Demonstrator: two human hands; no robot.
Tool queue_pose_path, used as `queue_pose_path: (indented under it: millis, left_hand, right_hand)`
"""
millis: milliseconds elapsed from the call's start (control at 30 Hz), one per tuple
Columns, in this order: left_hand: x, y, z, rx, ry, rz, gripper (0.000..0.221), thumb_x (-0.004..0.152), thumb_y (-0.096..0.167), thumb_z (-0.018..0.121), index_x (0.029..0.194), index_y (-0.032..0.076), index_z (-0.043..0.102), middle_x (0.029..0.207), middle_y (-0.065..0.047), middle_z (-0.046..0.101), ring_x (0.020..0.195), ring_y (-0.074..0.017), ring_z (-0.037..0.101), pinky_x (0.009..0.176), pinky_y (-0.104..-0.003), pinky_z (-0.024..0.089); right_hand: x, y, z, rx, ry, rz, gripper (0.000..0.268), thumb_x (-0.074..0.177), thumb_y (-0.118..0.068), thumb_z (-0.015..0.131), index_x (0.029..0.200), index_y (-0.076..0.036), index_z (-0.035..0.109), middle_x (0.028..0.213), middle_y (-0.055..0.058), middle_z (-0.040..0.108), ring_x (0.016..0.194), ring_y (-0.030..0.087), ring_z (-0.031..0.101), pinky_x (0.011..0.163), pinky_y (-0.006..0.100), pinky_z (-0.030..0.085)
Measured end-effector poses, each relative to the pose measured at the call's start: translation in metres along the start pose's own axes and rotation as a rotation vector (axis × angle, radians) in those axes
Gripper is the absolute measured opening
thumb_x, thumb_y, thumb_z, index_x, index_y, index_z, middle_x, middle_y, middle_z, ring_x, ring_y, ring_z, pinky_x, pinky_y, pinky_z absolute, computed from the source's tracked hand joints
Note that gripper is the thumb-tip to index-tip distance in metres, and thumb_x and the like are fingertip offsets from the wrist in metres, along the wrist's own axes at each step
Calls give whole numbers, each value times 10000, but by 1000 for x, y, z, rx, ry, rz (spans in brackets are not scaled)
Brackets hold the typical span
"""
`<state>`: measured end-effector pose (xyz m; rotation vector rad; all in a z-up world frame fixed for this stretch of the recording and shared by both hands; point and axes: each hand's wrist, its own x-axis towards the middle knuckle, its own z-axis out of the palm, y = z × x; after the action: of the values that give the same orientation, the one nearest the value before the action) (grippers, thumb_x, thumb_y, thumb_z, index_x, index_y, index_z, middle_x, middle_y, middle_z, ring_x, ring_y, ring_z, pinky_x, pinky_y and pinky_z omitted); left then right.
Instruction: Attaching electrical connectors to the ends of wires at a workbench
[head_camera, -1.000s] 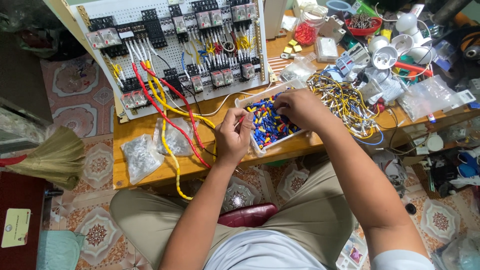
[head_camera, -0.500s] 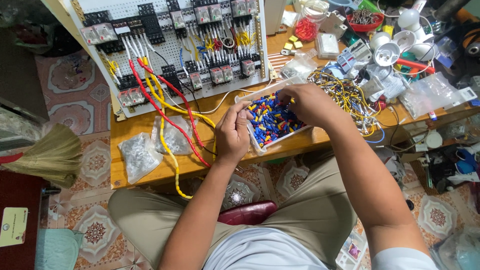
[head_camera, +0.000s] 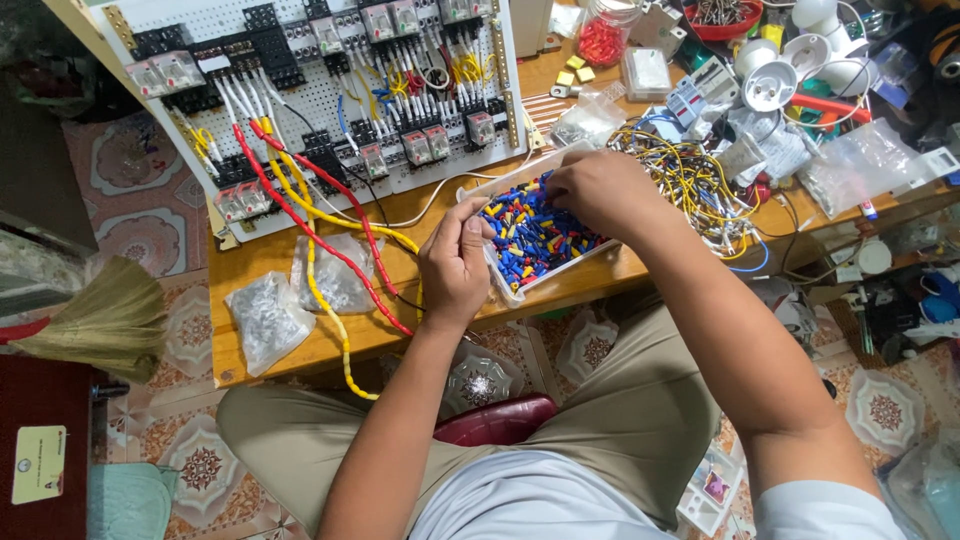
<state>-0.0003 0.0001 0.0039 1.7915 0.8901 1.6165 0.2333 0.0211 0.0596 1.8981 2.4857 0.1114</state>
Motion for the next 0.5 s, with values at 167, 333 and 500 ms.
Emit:
queue_pose_path:
  millis: [167,333,500]
  left_hand:
    - [-3,-3,3,6,-1,0,256,1079,138,483,1159,71,717,754,-74,724,727,-275,716,708,-403,595]
    - [-3,-5,5,-2,-25,-3,263,1084,146,486,1174,64,719,738,-82,724,696,-265,698,692,-411,587]
    - [-4,-3,3,-45,-64,-90,170,1093,161,457,1201,68,550,976,-90,649,866,-164,679,764,-289,559]
  right_hand:
    - [-1,-1,14,5,17,-20,77,888,-270,714,907,-214,763,940,43,722,818,351,737,714,490,610]
    - [-53,9,-31,312,144,29,78,938,-150,697,950,-78,670,926,162,667,914,470,695,729,595,561]
    - [-185,49,-35,867,503,202,96,974,3,721,1042,-44,671,894,51,654,777,108,598,717,221,500]
